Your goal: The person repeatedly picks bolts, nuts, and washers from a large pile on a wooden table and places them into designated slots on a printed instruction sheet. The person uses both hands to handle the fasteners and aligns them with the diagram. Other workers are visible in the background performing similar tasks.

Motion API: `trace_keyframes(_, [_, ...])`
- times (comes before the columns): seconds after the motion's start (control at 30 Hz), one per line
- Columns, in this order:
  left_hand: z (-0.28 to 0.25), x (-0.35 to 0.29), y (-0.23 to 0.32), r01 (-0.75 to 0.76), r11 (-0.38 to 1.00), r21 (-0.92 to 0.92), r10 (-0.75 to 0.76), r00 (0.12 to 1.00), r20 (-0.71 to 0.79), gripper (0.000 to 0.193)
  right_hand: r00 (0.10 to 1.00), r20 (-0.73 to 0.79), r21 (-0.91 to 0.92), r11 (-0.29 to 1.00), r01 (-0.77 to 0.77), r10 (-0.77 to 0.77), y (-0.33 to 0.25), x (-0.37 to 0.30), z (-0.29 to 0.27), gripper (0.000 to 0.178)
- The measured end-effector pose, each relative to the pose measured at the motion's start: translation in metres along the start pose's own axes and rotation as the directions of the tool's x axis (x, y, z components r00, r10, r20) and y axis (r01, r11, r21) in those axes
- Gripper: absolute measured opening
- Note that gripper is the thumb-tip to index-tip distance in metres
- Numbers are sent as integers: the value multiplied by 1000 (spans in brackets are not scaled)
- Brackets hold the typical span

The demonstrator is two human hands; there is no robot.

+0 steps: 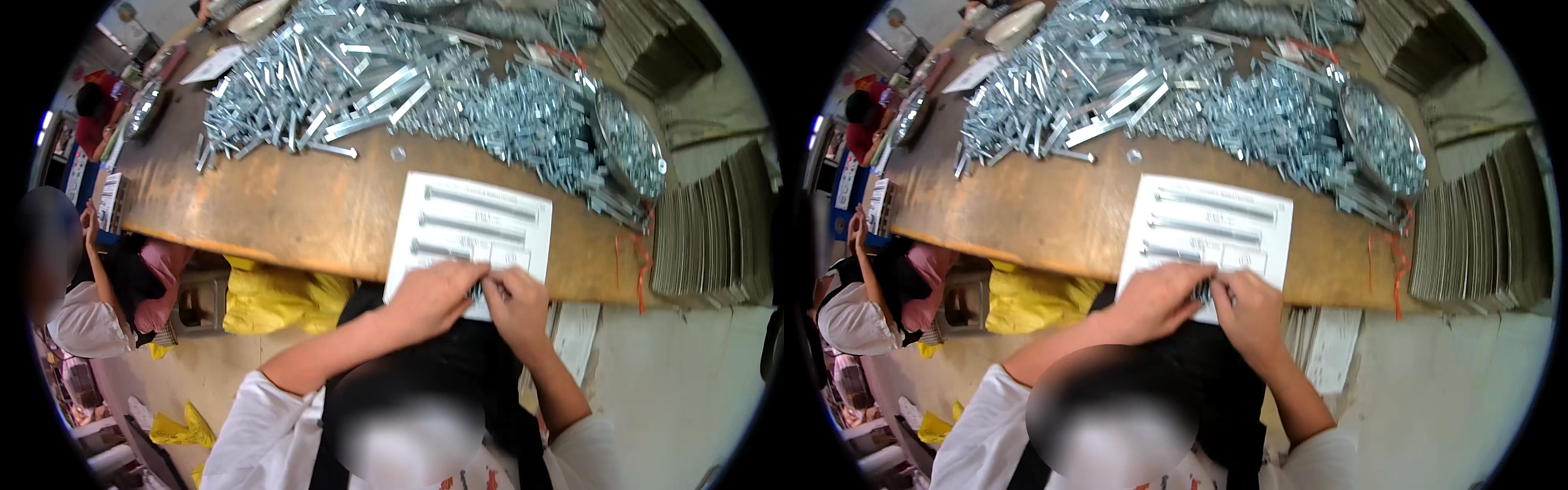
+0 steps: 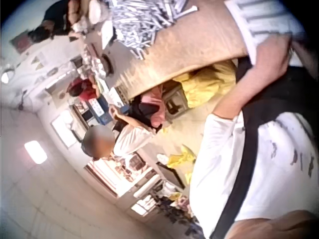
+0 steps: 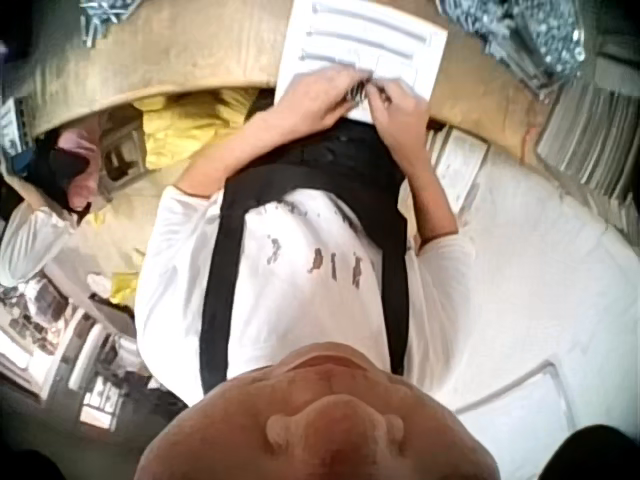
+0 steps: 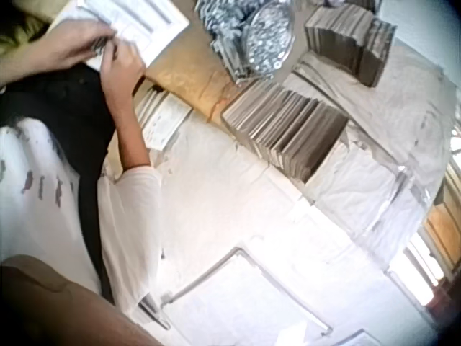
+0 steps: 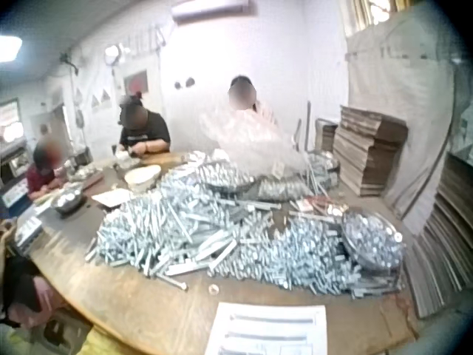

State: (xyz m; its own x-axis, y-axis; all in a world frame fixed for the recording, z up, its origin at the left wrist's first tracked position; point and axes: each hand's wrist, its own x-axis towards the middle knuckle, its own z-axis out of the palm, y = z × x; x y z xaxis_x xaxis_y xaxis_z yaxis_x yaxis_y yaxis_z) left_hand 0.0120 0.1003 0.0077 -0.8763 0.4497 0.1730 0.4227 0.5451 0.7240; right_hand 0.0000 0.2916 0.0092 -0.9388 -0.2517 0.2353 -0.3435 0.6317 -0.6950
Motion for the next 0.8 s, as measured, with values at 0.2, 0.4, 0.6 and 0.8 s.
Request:
trace_keyframes(0.2, [-31,5,-6,-16,999,-47,14,999,-43,48,1000,-3,37,999,-11,11,-5,27,-20,10])
trace_keyframes(0.4, [-105,84,-116,289,901,324,-106,870,-482,27,980,61,-135,971,197,-190,1,144,-7,16])
trace_keyframes(0.6, [-101,104,-158,508,735,449,-315,842,-438,26,929,238,-319,881,350,-283,-10,228,100,14])
trace_keyframes(0.8, [-111,91,-128,464,764,448,-252,854,-454,23,961,181,-507,818,272,-208,-12,253,123,9])
